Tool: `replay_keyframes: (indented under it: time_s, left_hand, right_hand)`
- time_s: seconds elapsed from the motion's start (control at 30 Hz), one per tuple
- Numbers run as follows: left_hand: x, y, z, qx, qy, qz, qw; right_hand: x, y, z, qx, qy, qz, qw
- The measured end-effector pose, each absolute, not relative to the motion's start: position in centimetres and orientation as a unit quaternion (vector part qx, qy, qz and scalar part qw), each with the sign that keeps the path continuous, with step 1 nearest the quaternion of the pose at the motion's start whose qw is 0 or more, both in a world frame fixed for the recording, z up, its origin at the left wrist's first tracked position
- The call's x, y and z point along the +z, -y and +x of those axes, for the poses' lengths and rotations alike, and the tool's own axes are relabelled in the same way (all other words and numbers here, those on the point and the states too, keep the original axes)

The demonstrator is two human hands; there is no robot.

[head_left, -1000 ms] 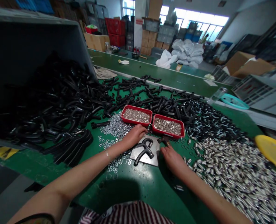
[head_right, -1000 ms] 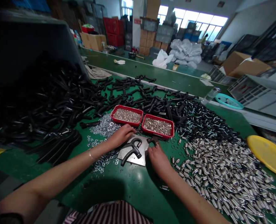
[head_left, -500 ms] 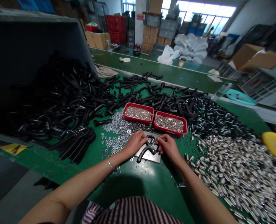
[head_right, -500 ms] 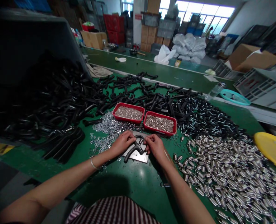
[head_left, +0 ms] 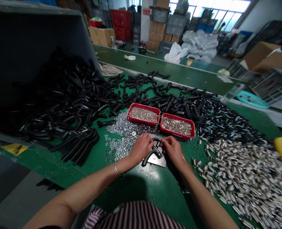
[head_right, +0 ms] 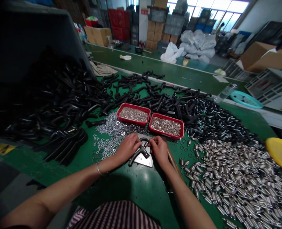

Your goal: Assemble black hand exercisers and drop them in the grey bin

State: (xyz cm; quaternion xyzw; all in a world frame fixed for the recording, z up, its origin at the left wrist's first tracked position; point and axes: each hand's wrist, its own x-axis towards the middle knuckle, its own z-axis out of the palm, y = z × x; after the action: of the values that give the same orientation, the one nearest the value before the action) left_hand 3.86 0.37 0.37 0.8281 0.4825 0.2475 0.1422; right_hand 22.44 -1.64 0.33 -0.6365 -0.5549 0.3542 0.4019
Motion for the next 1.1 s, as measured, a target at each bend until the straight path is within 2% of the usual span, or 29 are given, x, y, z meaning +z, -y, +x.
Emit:
replay_keyframes:
  time_s: [0.07, 0.13, 0.23, 0.33, 0.47, 0.57, 0.63, 0.77, 0.87, 1.0, 1.1]
  left_hand:
    - [0.3, -0.4, 4.0, 0.217, -0.462, 0.856, 0.089]
    - [0.2, -0.3, 4.2, 0.183, -0.424, 0.886, 0.038]
    - [0.3, 0.0, 4.0, 0.154, -0.377, 0.913, 0.000]
    - [0.8, 0.7, 3.1, 0.136, -0.342, 0.930, -0.002]
    - [1.8, 2.1, 2.0, 0.123, -0.351, 0.928, 0.028]
    - [2.2, 2.7, 1.7, 0.094, -0.349, 0.932, 0.032]
    - [2.3, 2.9, 1.6, 0.078, -0.342, 0.936, 0.025]
    - [2.3, 3.2, 1.6, 0.077, -0.346, 0.935, 0.026]
    - [2.2, 3.5, 1.9, 0.078, -0.366, 0.927, 0.032]
    - [2.1, 3.7, 2.3, 0.089, -0.371, 0.924, 0.036]
    - [2.1, 3.8, 2.4, 0.095, -0.374, 0.921, 0.047]
  right_hand:
    - [0.7, 1.6, 22.2, 0.264, 0.625, -0.653, 0.337]
    - [1.3, 1.4, 21.9, 0.165, 0.690, -0.665, 0.235]
    - [2.3, 1.3, 22.0, 0.101, 0.738, -0.659, 0.105]
    - [3.1, 2.2, 23.5, 0.087, 0.754, -0.647, 0.079]
    - [2.6, 4.8, 27.7, -0.054, 0.732, -0.678, 0.037]
    - [1.6, 6.2, 30.6, -0.057, 0.722, -0.689, -0.016]
    - [1.4, 6.6, 31.7, -0.031, 0.728, -0.685, 0.005]
    - [2.9, 7.4, 31.4, 0.029, 0.728, -0.671, 0.141]
    - [4.5, 8.4, 29.7, 0.057, 0.737, -0.640, 0.208]
    - [5.1, 8.8, 27.9, 0.047, 0.750, -0.626, 0.207]
    - [4.5, 8.9, 28.3, 0.102, 0.725, -0.643, 0.227]
